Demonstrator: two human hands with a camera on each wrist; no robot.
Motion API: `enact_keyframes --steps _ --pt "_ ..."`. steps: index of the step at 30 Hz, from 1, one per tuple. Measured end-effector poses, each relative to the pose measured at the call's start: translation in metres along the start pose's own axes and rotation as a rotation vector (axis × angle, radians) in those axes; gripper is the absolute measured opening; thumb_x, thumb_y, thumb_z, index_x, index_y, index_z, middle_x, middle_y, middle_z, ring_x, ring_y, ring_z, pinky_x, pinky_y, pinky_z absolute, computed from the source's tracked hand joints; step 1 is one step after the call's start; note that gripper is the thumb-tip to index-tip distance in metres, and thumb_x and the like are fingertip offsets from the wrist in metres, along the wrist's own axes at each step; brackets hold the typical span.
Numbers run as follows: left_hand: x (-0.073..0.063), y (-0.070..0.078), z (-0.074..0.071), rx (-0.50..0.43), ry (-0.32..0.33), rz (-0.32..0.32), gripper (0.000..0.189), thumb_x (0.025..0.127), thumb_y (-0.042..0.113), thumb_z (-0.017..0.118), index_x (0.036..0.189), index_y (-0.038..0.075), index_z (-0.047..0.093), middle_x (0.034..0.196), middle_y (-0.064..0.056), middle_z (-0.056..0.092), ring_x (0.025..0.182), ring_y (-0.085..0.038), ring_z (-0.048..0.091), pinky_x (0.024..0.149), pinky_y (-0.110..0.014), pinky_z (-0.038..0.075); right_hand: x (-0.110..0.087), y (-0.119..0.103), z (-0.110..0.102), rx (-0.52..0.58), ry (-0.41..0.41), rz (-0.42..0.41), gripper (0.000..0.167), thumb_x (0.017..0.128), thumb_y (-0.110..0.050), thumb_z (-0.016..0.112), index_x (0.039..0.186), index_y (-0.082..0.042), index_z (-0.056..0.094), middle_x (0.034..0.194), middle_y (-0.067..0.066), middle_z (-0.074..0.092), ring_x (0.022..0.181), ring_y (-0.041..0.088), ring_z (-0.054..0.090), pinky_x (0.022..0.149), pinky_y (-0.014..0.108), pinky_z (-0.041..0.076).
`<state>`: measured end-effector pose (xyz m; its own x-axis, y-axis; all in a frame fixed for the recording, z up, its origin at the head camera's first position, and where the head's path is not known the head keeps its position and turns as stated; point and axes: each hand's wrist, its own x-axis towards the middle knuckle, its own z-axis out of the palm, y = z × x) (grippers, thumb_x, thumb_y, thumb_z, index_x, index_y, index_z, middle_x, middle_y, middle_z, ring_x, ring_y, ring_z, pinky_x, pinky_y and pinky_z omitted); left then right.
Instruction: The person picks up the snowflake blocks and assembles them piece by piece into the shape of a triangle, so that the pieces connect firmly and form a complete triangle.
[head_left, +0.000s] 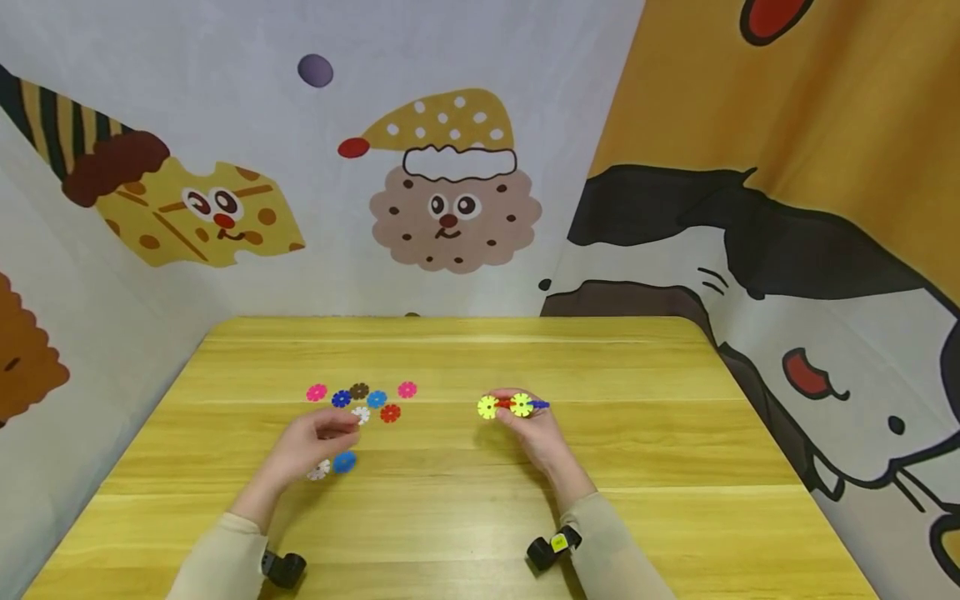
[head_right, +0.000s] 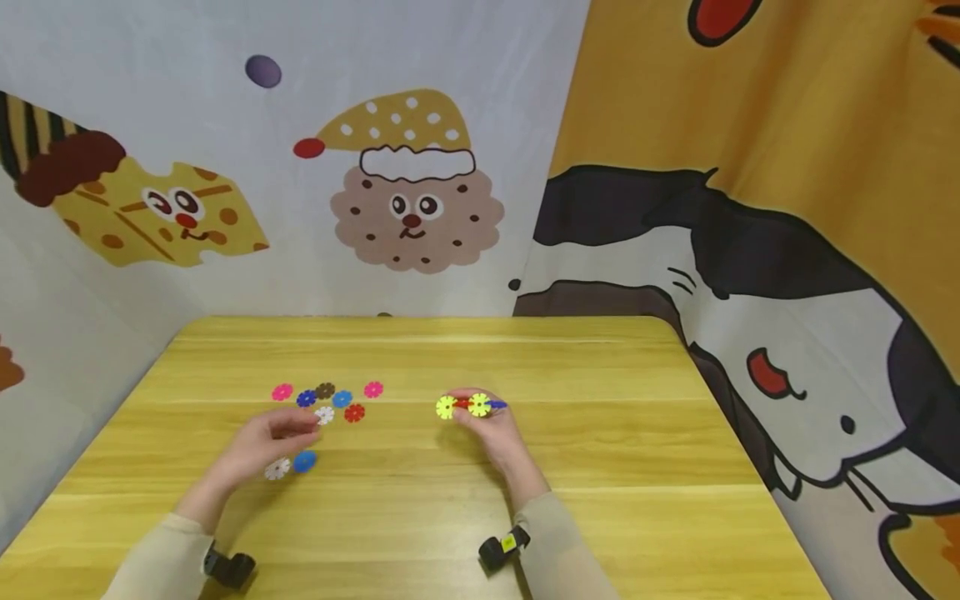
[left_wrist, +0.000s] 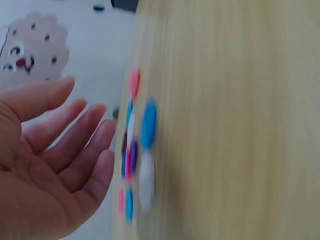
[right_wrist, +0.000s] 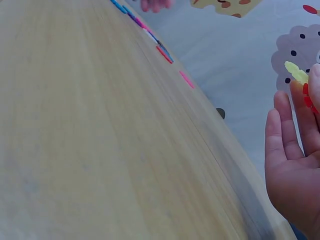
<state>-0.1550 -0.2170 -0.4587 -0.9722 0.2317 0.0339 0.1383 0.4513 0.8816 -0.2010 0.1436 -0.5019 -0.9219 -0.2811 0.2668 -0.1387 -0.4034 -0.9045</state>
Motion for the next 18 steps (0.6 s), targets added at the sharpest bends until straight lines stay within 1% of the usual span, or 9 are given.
enact_keyframes --steps 4,6,8,9,11,13,16,18 --pt "-0.014 -0.012 -0.021 0.035 -0.039 -0.026 0.036 0.09 0.012 0.073 0.121 -0.005 0.065 0.116 -0.019 0.067 0.102 -0.031 0.064 0.08 -0.026 0.054 0.0 0.0 -0.001 0.008 0.006 0.014 0.034 0.093 0.011 0.058 0.11 -0.014 0.074 0.111 0.004 0.071 0.101 0.014 0.065 0.09 0.025 0.052" --pt "-0.02 -0.017 -0.028 0.03 -0.066 -0.037 0.039 0.089 0.013 0.074 0.123 -0.005 0.065 0.119 -0.02 0.066 0.105 -0.035 0.063 0.081 -0.026 0.053 0.0 -0.001 0.0 0.016 0.009 0.021 0.034 0.094 0.011 0.059 0.11 -0.015 0.074 0.111 0.004 0.071 0.101 0.014 0.065 0.09 0.025 0.051" --pt "-0.025 -0.022 -0.033 0.03 -0.095 -0.028 0.042 0.088 0.013 0.075 0.124 -0.006 0.064 0.121 -0.021 0.065 0.108 -0.037 0.062 0.083 -0.026 0.053 0.0 -0.002 0.0 0.026 0.011 0.03 0.033 0.094 0.01 0.059 0.11 -0.015 0.074 0.111 0.004 0.071 0.101 0.014 0.065 0.091 0.025 0.051" --pt "-0.027 -0.025 -0.034 0.028 -0.108 -0.028 0.044 0.087 0.014 0.076 0.125 -0.005 0.063 0.121 -0.021 0.065 0.108 -0.036 0.062 0.085 -0.026 0.053 0.0 -0.002 0.001 0.029 0.012 0.035 0.033 0.094 0.01 0.059 0.11 -0.015 0.074 0.111 0.004 0.071 0.101 0.014 0.065 0.091 0.025 0.051" --pt "-0.03 -0.03 -0.037 0.04 -0.141 -0.007 0.047 0.086 0.014 0.077 0.126 -0.006 0.062 0.121 -0.02 0.065 0.109 -0.035 0.062 0.087 -0.027 0.052 0.0 -0.003 0.001 0.035 0.016 0.041 0.032 0.094 0.01 0.059 0.11 -0.014 0.073 0.112 0.004 0.071 0.102 0.014 0.065 0.092 0.025 0.051" --pt "-0.031 -0.035 -0.038 0.059 -0.159 0.018 0.048 0.084 0.013 0.079 0.126 -0.005 0.062 0.121 -0.019 0.065 0.108 -0.03 0.062 0.089 -0.026 0.052 0.0 -0.003 0.001 0.039 0.02 0.047 0.031 0.093 0.01 0.06 0.111 -0.012 0.073 0.112 0.005 0.071 0.102 0.015 0.065 0.093 0.026 0.051" --pt "-0.031 -0.042 -0.04 0.097 -0.169 0.049 0.046 0.082 0.012 0.081 0.122 -0.004 0.066 0.116 -0.016 0.064 0.103 -0.02 0.061 0.088 -0.025 0.052 0.001 -0.003 0.001 0.044 0.026 0.045 0.028 0.093 0.01 0.06 0.112 -0.008 0.072 0.111 0.006 0.071 0.102 0.015 0.065 0.093 0.026 0.051" --pt "-0.031 -0.045 -0.04 0.115 -0.164 0.051 0.043 0.08 0.012 0.082 0.118 -0.001 0.068 0.112 -0.012 0.063 0.099 -0.015 0.059 0.085 -0.024 0.052 0.0 -0.003 0.001 0.049 0.027 0.042 0.027 0.093 0.009 0.061 0.112 -0.007 0.072 0.111 0.006 0.071 0.101 0.015 0.065 0.092 0.026 0.051"
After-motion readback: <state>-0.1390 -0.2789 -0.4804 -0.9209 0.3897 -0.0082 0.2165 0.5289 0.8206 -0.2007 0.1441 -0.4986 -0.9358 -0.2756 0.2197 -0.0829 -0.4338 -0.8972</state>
